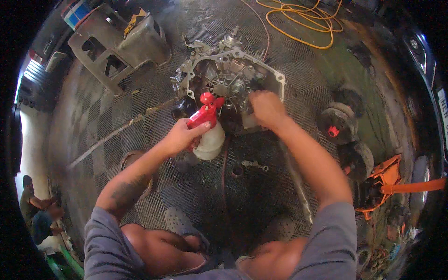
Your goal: The person sits on the floor and cleans a disassembled engine component using a spray bottle and a brush. They repeatedly spray liquid onto the engine and scrub various parts with the brush.
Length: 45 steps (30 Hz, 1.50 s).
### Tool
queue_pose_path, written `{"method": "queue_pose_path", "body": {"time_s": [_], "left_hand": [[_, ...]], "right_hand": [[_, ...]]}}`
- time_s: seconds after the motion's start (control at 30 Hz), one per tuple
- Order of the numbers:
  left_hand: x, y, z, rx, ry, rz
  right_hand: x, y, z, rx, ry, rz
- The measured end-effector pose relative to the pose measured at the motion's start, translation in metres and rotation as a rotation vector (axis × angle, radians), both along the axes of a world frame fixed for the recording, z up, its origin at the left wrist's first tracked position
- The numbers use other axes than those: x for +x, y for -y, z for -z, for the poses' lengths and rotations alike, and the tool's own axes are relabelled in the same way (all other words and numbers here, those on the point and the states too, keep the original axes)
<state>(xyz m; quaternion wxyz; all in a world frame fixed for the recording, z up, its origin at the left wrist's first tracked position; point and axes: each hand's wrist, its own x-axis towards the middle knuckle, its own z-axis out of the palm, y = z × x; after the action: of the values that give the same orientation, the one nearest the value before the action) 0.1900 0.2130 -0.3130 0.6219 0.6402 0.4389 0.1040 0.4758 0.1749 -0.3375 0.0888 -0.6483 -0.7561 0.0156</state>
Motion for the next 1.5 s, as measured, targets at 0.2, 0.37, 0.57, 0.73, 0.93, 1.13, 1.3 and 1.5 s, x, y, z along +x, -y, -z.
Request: {"method": "queue_pose_path", "body": {"time_s": [0.2, 0.37, 0.57, 0.73, 0.93, 1.13, 1.3, 1.5], "left_hand": [[-0.004, 0.001, 0.012, -0.008, -0.047, 0.012], [-0.007, 0.0, 0.028, -0.017, -0.085, 0.03], [-0.008, -0.002, 0.039, 0.008, -0.081, 0.026], [-0.005, -0.001, 0.034, 0.043, -0.071, 0.052], [-0.001, 0.0, 0.032, 0.012, -0.093, 0.039], [-0.006, -0.002, 0.03, 0.01, -0.088, 0.049], [-0.01, -0.004, 0.032, 0.001, -0.041, -0.01], [-0.013, -0.011, 0.041, -0.013, -0.072, -0.097]], "right_hand": [[0.002, 0.008, -0.004, -0.015, 0.024, 0.133], [-0.001, 0.005, 0.0, 0.037, 0.053, 0.183], [0.002, -0.003, 0.014, 0.27, -0.076, 0.049], [0.004, -0.001, 0.019, 0.289, -0.101, -0.027], [0.002, -0.012, 0.014, 0.19, -0.322, 0.069], [0.011, 0.002, 0.026, 0.306, -0.151, 0.025], [0.009, -0.008, 0.029, 0.208, -0.352, 0.016], [-0.013, -0.04, 0.02, 0.646, -0.3, -0.115]]}}
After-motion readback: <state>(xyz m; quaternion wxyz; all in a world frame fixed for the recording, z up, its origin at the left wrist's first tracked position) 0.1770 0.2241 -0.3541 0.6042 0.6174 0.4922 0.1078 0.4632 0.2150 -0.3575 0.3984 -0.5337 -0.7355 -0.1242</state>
